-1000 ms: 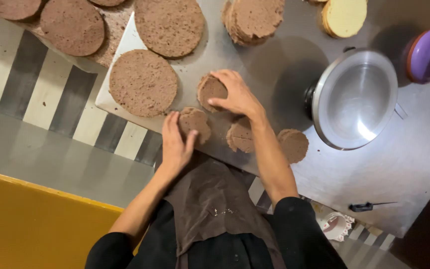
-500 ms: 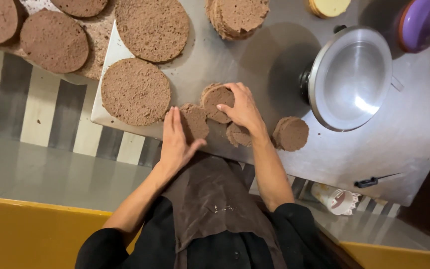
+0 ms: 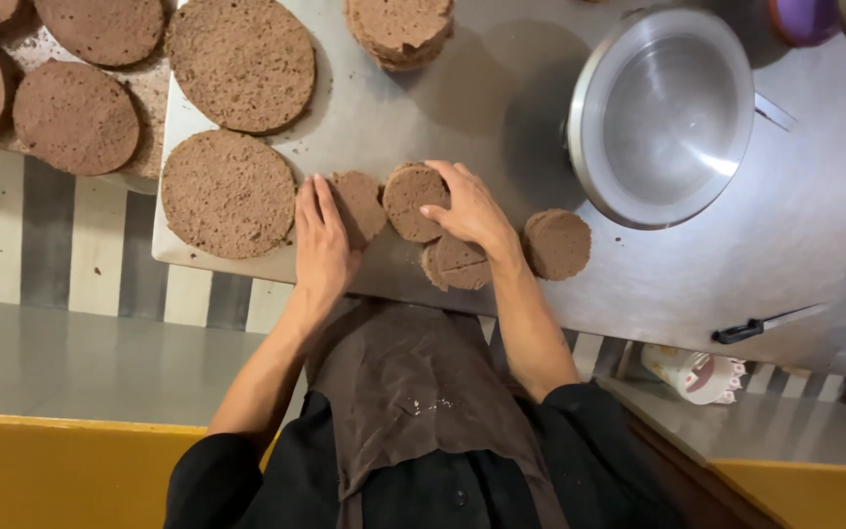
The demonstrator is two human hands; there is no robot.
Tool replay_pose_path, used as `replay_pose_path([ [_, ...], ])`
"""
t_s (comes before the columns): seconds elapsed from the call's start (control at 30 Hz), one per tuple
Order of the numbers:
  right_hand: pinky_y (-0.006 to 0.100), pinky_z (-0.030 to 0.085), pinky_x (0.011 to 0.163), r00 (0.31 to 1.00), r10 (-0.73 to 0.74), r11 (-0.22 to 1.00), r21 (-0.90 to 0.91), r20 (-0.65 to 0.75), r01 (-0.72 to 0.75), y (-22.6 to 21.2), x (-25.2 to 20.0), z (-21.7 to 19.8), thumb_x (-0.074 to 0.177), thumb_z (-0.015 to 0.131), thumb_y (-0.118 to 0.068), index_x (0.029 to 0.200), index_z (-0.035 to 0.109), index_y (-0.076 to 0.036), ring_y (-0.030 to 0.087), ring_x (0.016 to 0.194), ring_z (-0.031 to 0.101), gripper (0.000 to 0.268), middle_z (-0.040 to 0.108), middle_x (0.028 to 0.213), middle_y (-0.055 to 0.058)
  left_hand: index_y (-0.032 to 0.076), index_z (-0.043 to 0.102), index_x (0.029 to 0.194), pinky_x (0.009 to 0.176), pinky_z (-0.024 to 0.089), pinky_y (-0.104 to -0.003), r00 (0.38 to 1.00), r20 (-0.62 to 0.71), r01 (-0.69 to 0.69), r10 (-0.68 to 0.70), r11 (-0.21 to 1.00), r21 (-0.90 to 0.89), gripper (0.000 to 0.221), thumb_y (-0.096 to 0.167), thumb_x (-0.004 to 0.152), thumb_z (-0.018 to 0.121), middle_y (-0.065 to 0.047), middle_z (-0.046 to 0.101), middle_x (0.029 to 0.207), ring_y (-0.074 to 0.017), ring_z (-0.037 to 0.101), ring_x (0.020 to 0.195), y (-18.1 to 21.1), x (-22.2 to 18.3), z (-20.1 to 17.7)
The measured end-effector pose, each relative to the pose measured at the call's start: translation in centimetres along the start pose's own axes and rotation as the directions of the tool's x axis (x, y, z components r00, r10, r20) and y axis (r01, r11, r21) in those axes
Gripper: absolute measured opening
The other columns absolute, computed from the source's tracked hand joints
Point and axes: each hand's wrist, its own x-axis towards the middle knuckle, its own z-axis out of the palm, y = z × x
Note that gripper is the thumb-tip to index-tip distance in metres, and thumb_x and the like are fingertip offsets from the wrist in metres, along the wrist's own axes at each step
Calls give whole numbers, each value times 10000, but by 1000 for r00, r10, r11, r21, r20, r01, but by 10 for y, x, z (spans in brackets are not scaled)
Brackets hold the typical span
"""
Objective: The person arranges round chocolate cake layers on a cork board, stacking some of them, and moves stacks of yellow sponge cake rounds onto a stainless steel tray, spreading the layers out in rows across the work surfaces.
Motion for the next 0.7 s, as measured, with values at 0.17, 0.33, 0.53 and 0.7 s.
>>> replay_pose_path([
  [0.17, 484, 431, 1079, 995, -6, 999, -48, 100, 11, 8, -9, 2, 820, 837, -221, 1393, 546, -125, 356, 1269, 552, 649, 620, 1281, 148, -129, 92, 1546, 1204, 295, -520, 996, 90, 10, -21, 993, 116, 1286, 83, 581, 915, -362, 275, 1531, -538, 295, 1432, 7, 20, -8],
  [0.33, 477, 410, 1075, 984, -84, 995, -31, 156, 90, 7, -12, 2, 760, 858, -176, 1325, 595, -128, 344, 1253, 532, 625, 605, 1254, 139, -139, 94, 1502, 1162, 280, -510, 967, 245, 41, -71, 991, 126, 1370, 217, 533, 996, -359, 290, 1490, -518, 285, 1405, 12, 36, -23],
  [0.53, 394, 522, 986, 972, -221, 958, 205, 77, 201, 36, 5, -5, 818, 818, -109, 1117, 669, -56, 265, 1101, 632, 338, 675, 1163, 117, -33, 355, 1502, 1152, 379, -479, 976, 215, 8, -30, 995, 103, 1010, 144, 673, 903, -264, 457, 1449, -433, 433, 1358, 22, 51, -39],
  [0.7, 317, 571, 862, 961, 212, 730, 682, -175, -37, 94, 63, 25, 900, 759, -53, 1189, 626, -47, 178, 966, 673, 319, 718, 1074, 113, 29, 553, 1366, 1040, 523, -414, 963, 190, 252, -192, 893, -373, 522, 110, 884, 736, -208, 656, 1295, -327, 653, 1211, 12, 97, -48],
])
